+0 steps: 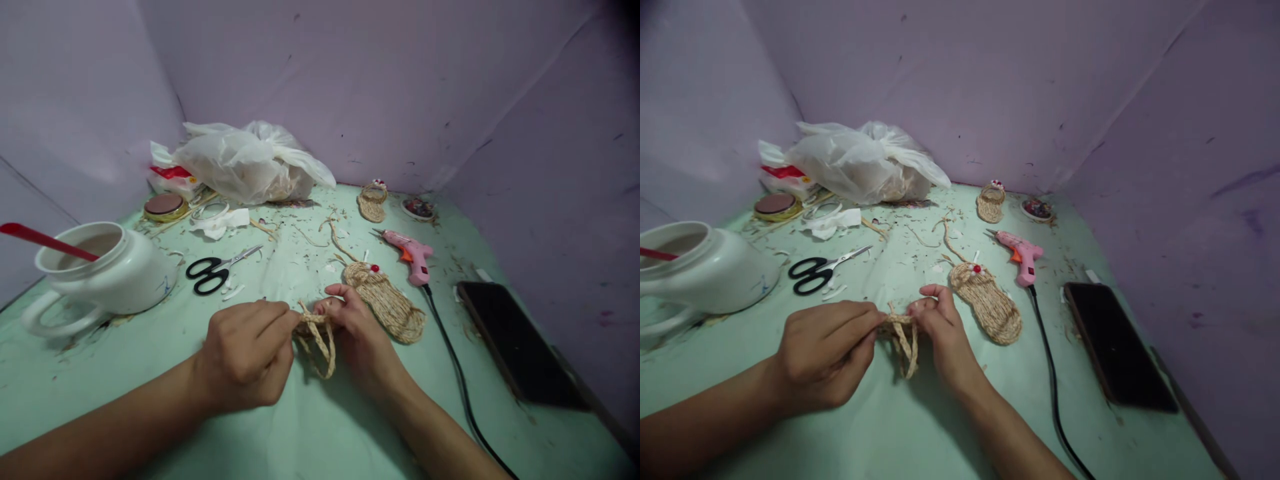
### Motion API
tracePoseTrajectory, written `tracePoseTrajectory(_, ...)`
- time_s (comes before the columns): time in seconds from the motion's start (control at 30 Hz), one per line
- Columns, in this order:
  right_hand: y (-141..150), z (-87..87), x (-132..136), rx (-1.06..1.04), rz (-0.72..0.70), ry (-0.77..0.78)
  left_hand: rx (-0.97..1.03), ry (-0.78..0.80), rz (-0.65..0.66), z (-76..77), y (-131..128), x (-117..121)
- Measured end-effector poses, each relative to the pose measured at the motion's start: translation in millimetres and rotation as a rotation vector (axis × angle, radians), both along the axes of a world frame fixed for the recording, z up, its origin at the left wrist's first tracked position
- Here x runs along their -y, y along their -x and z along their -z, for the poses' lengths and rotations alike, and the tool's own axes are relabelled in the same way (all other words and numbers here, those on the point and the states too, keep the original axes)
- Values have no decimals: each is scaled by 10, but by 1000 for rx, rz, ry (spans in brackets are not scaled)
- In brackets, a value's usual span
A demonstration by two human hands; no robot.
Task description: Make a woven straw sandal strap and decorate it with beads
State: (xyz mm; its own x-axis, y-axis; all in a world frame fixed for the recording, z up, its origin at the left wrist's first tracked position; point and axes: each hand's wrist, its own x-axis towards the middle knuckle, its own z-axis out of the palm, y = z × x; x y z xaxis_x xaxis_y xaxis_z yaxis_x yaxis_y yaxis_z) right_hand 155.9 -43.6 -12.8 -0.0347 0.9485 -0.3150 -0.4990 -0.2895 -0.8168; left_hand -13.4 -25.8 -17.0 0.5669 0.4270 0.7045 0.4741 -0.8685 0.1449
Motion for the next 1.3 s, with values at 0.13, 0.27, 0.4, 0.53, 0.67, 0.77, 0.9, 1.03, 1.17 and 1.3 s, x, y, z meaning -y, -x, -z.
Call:
tracePoseTrajectory(0.13, -60, -12, -52, -102, 22, 28, 3, 151, -47, -27, 3, -70)
tracePoseTrajectory(0.27, -133, 10, -102, -48, -15, 65, 91, 500, -149, -88, 17, -197)
tracePoseTrajectory(0.4, -185, -1, -117, -69, -12, 14, 427, 1168, -291, -145, 9, -318)
tracePoseTrajectory(0.53, -186, 4, -105, -40, -19, -115, 833, 1628, -281, -113, -52, -305)
tracePoseTrajectory(0.67, -145, 59, -87, 36, -56, -198, 936, 1655, -269, -31, -141, -184)
tracePoseTrajectory(0.77, -121, 84, -81, 114, -69, -228, 933, 1581, -240, 20, -189, -108)
tracePoseTrajectory(0.9, -116, 84, -81, 139, -65, -228, 730, 1435, -258, 38, -188, -78)
tracePoseTrajectory(1.03, -121, 84, -85, 148, -39, -241, 362, 1219, -353, 14, -112, -78)
tracePoseTrajectory(1.17, -98, 98, -94, 167, -5, -242, 248, 1155, -359, 12, -77, -45)
tracePoseTrajectory(1.3, -80, 115, -79, 270, 26, -224, 300, 1169, -352, 36, -123, 3)
